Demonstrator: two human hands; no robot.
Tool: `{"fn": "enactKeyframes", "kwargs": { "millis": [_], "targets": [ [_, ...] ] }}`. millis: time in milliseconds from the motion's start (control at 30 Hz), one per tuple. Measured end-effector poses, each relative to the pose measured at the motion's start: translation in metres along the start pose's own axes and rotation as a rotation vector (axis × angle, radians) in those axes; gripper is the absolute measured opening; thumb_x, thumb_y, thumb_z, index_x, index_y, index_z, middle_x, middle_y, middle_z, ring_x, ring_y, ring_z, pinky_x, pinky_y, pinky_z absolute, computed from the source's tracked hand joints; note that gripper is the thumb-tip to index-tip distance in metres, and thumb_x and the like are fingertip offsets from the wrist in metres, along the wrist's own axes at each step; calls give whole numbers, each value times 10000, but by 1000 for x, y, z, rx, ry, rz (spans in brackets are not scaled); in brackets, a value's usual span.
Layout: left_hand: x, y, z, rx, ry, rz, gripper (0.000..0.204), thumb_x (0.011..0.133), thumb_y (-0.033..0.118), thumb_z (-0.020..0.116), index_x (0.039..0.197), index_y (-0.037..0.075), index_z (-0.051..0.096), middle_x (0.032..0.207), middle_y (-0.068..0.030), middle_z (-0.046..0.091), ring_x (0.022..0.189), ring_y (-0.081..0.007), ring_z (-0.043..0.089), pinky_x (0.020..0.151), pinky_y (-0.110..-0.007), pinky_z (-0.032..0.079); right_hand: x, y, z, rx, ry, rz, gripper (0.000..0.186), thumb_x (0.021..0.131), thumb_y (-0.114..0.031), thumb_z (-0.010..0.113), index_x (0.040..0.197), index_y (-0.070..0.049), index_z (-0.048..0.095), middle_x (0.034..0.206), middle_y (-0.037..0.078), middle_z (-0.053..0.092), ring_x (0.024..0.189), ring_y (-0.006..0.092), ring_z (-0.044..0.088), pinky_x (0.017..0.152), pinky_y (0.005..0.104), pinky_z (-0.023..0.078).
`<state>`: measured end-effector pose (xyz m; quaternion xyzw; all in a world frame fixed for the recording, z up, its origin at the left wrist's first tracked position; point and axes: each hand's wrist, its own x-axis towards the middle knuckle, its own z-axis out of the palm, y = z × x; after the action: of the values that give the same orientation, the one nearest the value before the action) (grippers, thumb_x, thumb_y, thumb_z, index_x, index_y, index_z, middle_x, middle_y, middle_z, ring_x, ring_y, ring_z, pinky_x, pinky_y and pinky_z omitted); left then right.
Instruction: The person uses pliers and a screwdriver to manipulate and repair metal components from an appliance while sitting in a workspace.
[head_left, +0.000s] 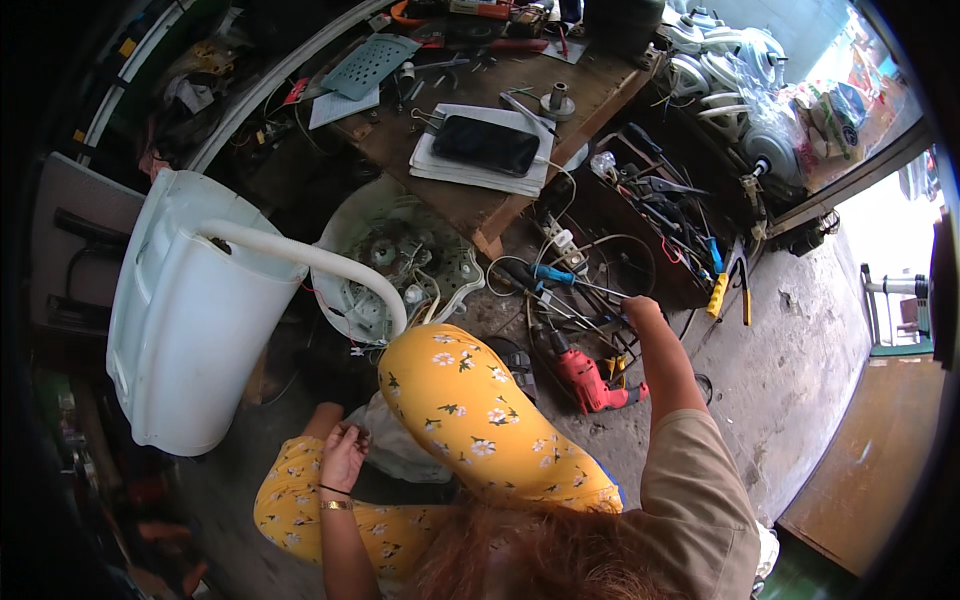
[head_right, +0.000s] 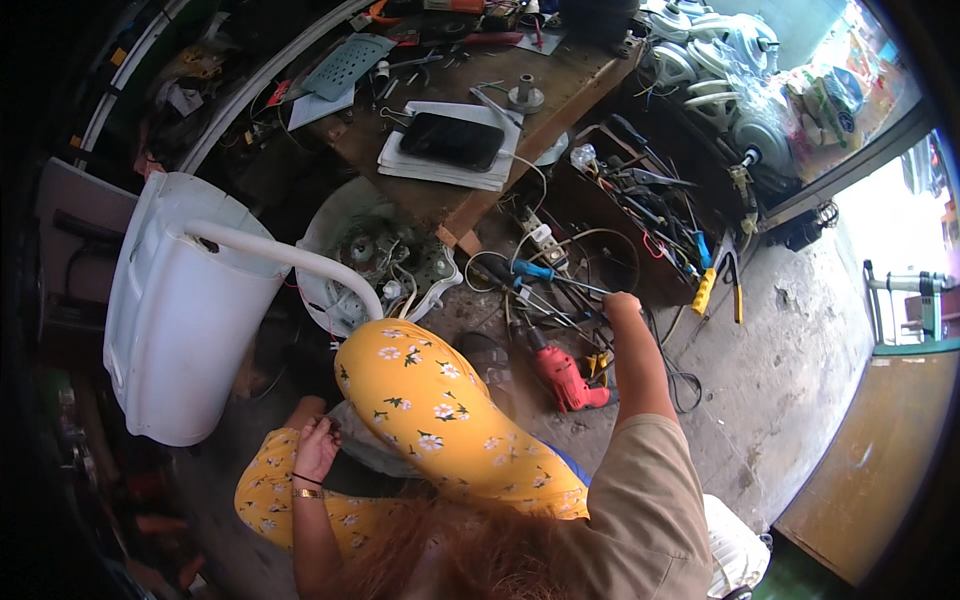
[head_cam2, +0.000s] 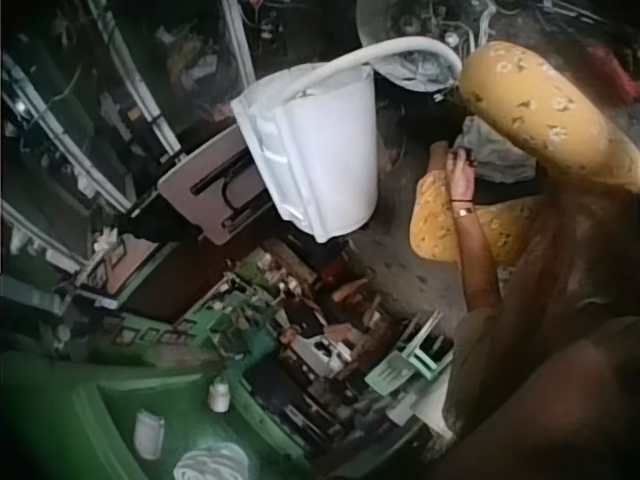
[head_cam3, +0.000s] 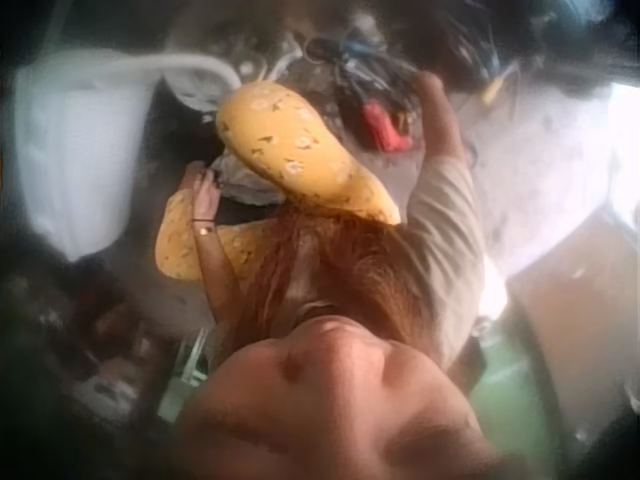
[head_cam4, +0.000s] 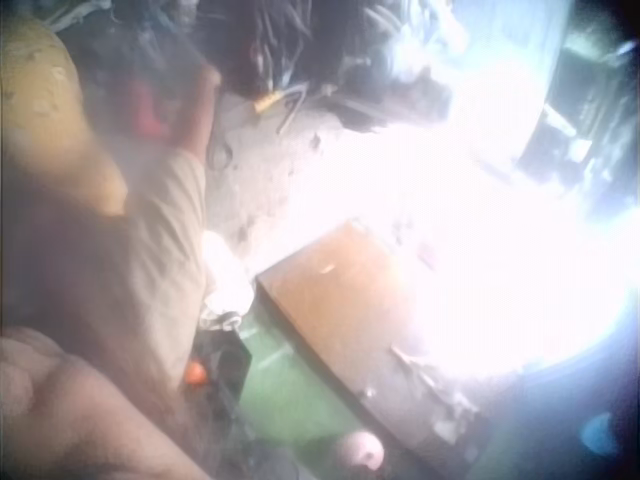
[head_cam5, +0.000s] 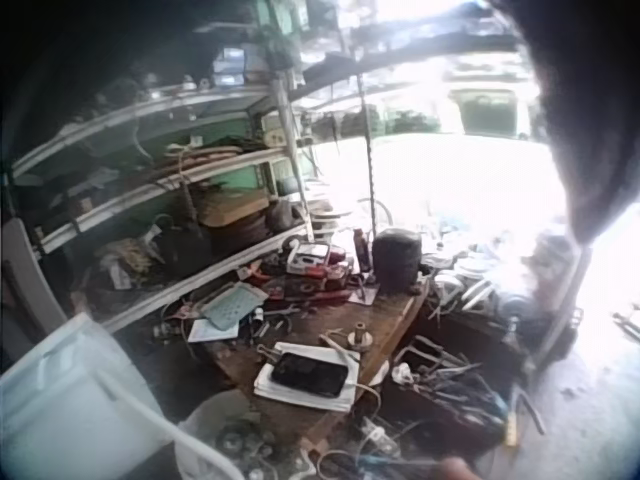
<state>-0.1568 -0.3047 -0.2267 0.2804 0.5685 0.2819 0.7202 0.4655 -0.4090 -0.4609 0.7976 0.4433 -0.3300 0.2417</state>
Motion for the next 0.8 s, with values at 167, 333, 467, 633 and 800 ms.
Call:
{"fn": "enactKeyframes", "kwargs": {
  "millis": [167, 333, 467, 633, 800],
  "targets": [
    [-2, -7, -5, -8, 14, -26, 51, 921, 121, 562, 914, 109, 513, 877, -54, 618, 731, -118, 543, 639, -250, 445, 25, 24, 15, -60, -110, -6, 536, 625, -216, 793, 1130, -294, 631, 1048, 41, 676, 1019, 278, 633, 769, 370, 542],
    [-10, -6, 1, -73, 35, -21, 62, 916, 112, 563, 929, 106, 502, 901, -63, 616, 755, -124, 541, 643, -251, 442, -1, 3, 5, -78, 35, -22, 361, 686, -207, 761, 1037, -163, 688, 1019, 84, 685, 970, 281, 654, 753, 366, 543],
    [-1, -7, 0, -116, -5, 5, 53, 913, 91, 552, 937, 101, 506, 912, -64, 614, 767, -126, 537, 665, -258, 441, -7, -1, -2, -101, 78, 22, 227, 750, -172, 681, 964, -98, 704, 997, 130, 684, 927, 268, 670, 716, 359, 550],
    [4, -9, -3, -114, 11, -24, 54, 912, 60, 527, 952, 96, 519, 902, -65, 616, 764, -128, 539, 680, -263, 440, -15, -57, -34, 48, 719, -161, 100, 781, -161, 588, 846, -109, 643, 883, 91, 653, 853, 282, 640, 638, 355, 528],
    [6, -8, 3, -139, -10, -41, 59, 914, 54, 518, 957, 87, 540, 903, -77, 626, 753, -137, 551, 675, -271, 447, 9, -92, -27, 94, 797, -157, 178, 808, -139, 551, 983, -137, 582, 979, 81, 594, 973, 279, 589, 678, 380, 531]
  ]
}}
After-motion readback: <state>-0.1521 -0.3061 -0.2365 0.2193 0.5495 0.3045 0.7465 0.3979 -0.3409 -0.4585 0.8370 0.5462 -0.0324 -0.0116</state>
